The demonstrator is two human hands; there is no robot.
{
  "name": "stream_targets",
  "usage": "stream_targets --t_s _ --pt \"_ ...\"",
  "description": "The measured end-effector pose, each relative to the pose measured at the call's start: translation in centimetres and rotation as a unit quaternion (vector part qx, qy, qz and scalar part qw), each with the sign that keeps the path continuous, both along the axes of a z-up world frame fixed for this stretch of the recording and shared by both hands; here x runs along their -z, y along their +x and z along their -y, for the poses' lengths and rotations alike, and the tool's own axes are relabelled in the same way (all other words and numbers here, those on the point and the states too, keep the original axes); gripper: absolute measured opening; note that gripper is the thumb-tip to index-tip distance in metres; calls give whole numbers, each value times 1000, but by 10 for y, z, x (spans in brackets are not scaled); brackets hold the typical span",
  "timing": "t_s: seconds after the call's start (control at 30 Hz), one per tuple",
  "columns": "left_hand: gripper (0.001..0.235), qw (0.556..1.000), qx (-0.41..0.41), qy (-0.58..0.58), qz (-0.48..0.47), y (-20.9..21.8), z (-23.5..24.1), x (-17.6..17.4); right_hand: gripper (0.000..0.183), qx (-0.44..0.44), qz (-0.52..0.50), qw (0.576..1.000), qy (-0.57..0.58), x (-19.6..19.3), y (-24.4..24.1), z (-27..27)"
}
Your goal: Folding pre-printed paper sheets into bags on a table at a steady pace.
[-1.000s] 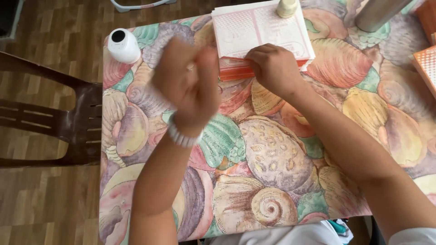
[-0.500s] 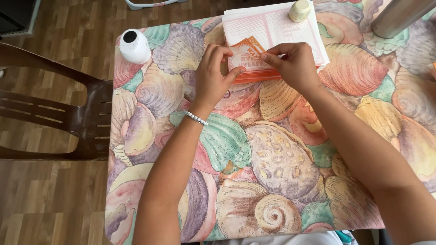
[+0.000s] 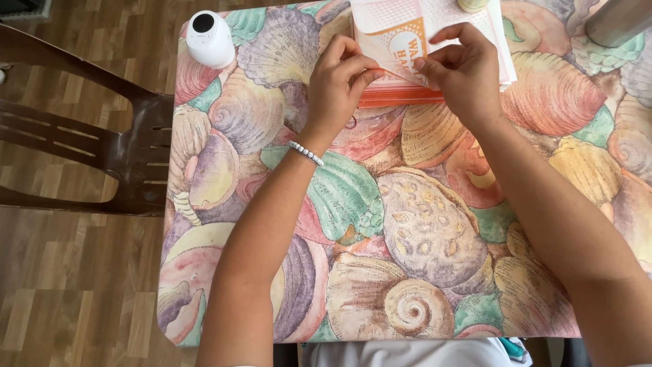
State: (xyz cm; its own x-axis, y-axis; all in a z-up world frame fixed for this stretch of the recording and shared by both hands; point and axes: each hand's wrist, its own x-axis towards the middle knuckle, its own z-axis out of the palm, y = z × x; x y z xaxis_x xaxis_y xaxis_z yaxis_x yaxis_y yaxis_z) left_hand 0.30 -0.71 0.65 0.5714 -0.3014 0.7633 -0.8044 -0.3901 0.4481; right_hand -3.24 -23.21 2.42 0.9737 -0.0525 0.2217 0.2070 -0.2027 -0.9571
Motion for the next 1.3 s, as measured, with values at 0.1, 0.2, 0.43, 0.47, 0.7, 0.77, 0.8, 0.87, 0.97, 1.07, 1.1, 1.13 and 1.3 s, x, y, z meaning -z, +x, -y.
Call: stream_targets --t_s 0.1,0.2,0.43,0.47,0.7,0.77,0.8,0.87,0.97,1.07,1.1,1.13,1.3 --pt "11 998 16 -46 -48 3 4 3 28 -13 9 1000 23 6 4 6" --pt "8 992 26 -78 -93 8 7 6 20 -32 11 999 -40 3 2 10" --pt "7 986 25 -91 -138 8 9 4 19 -79 35 979 -184 -12 -9 4" --pt "7 986 25 -90 -138 9 10 6 19 -80 36 979 -183 -8 -6 4" --pt "46 997 5 26 -70 8 -9 -4 6 17 34 990 -134 -5 -5 0" --pt "45 992 19 109 -67 12 -16 -4 4 28 79 989 -125 5 1 4" --pt "39 989 28 144 -32 12 -17 -4 6 31 107 985 -128 10 2 6" --pt "35 983 37 180 3 13 -18 -6 10 35 133 982 -131 13 3 8" --pt "21 977 41 206 33 12 -16 -11 11 37 157 967 -199 9 0 8" --pt "12 978 33 206 18 11 -10 -12 9 20 165 962 -216 4 -3 6" --pt "9 981 28 194 7 11 -8 -11 8 17 151 963 -221 3 -3 6" --pt "7 983 23 182 -4 11 -6 -10 7 13 136 965 -226 2 -4 6" --pt "7 988 8 134 -69 11 5 -6 9 -2 118 966 -230 -1 -4 7"
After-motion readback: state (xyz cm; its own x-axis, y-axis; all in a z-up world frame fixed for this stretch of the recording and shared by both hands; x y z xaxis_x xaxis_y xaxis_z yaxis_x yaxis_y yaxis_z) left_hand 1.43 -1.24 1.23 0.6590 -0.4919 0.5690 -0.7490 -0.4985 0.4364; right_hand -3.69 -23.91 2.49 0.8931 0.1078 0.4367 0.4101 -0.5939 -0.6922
